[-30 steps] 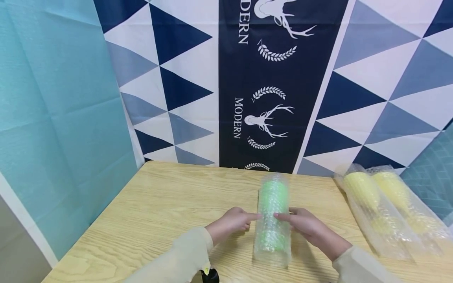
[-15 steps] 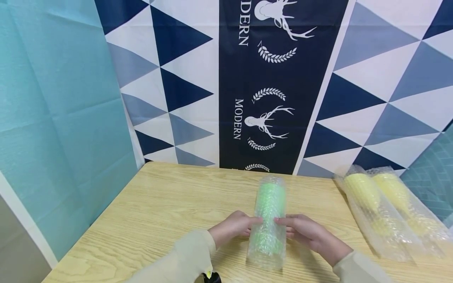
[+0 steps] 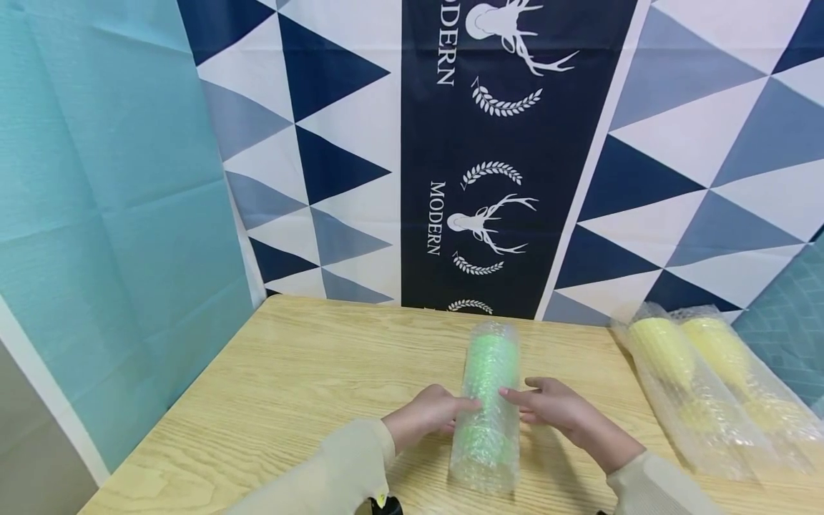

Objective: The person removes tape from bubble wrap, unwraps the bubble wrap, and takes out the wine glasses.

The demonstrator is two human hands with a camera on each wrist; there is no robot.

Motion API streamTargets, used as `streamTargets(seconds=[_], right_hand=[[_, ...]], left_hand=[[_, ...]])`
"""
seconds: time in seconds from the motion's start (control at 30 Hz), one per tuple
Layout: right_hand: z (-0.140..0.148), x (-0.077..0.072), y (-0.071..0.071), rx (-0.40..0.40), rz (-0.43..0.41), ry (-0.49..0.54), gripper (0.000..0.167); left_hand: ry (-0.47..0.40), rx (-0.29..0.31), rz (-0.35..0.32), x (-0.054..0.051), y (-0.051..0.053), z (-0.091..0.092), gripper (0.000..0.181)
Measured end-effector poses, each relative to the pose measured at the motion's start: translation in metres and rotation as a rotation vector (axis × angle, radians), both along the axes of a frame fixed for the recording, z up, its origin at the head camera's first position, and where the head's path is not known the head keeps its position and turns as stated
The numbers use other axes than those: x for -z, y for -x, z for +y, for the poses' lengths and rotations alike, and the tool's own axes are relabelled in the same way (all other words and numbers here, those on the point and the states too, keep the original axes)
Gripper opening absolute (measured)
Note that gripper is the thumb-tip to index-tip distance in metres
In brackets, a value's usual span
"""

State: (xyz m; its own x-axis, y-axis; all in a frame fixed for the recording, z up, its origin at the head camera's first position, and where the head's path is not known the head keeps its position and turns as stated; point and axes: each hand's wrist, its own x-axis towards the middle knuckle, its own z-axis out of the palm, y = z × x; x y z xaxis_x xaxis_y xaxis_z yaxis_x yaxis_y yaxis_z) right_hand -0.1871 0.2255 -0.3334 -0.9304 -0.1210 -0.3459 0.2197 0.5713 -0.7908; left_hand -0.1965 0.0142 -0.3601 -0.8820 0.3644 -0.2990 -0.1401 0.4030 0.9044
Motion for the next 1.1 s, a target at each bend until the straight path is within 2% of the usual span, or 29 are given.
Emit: streamTargets(seconds=[0.13, 0.3, 0.43, 0.53, 0.7, 0.87, 1.1], right_hand=[[-0.005, -0.001, 0.001, 0.000, 0.052, -0.102, 0.095], [-0.010, 0.005, 0.002, -0.009, 0.083, -0.105, 0.090], [-0.013, 0.010, 0.001, -0.021, 0.103, -0.058, 0.084], [-0.015, 0.013, -0.001, -0.042, 0.098, 0.004, 0.081], [-0.017, 0.017, -0.003, -0.062, 0.053, 0.116, 0.079], [-0.018, 0.022, -0.004, -0.042, 0.020, 0.196, 0.079], [-0.019, 0.027, -0.003, -0.040, 0.000, 0.251, 0.084]], left_hand=[[0.004, -0.001, -0.004, -0.001, -0.001, -0.001, 0.048], [-0.020, -0.002, -0.007, 0.000, -0.002, -0.004, 0.041], [-0.066, -0.017, -0.032, 0.000, -0.001, -0.007, 0.041], [-0.065, -0.023, -0.041, 0.000, 0.000, -0.008, 0.043], [-0.031, -0.029, -0.012, 0.001, -0.001, -0.007, 0.041], [0.006, -0.070, 0.017, 0.002, -0.001, -0.007, 0.058], [-0.017, -0.128, 0.037, 0.001, -0.001, -0.004, 0.064]])
